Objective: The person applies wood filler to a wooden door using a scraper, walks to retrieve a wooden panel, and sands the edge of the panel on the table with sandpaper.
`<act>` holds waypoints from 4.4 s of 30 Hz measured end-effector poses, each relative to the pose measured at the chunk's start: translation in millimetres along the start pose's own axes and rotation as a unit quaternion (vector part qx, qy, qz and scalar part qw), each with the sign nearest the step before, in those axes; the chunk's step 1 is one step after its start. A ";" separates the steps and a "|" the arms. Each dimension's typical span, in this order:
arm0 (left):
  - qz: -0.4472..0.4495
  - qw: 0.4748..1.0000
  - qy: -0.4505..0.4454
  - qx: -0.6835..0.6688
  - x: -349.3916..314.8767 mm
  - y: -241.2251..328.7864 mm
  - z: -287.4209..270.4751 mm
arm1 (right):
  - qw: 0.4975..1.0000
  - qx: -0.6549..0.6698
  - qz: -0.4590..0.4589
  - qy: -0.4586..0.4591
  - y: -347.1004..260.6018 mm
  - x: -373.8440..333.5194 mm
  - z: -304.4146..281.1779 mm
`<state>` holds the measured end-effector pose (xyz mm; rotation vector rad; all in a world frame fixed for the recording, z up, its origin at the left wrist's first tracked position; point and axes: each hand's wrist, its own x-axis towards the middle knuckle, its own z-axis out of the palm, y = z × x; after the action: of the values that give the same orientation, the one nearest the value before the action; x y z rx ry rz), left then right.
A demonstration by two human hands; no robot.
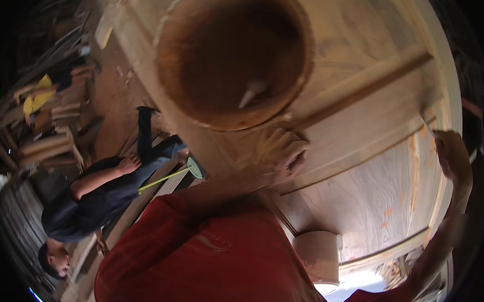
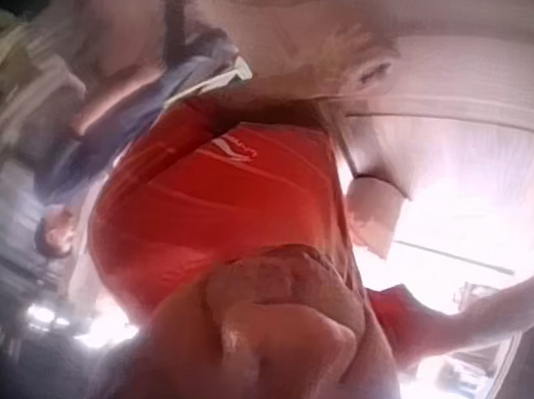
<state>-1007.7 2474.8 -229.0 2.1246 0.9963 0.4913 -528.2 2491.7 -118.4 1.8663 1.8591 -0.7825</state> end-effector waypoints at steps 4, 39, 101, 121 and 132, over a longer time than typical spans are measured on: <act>0.026 1.000 0.014 -0.007 -21.1 8.9 -21.0 | 0.927 0.302 0.178 -0.136 -82.5 -40.5 -14.8; 0.569 0.758 -0.318 -0.016 -200.3 299.1 105.0 | 0.397 0.278 0.667 0.566 -421.4 -433.2 342.4; 0.463 0.771 -0.428 -0.086 -199.8 339.5 104.8 | 0.555 0.466 0.575 0.380 -393.7 -539.6 391.0; 0.545 0.751 -0.325 0.183 -253.2 360.3 113.4 | 0.368 0.331 0.591 0.637 -361.8 -535.6 361.6; 0.572 0.756 -0.276 0.159 -253.9 354.7 127.1 | 0.412 0.228 0.644 0.603 -276.9 -491.6 394.3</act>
<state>-913.6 2065.1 -56.5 2.7598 -0.7210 0.1812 -829.7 1874.0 -80.1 3.5688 -0.3936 1.0194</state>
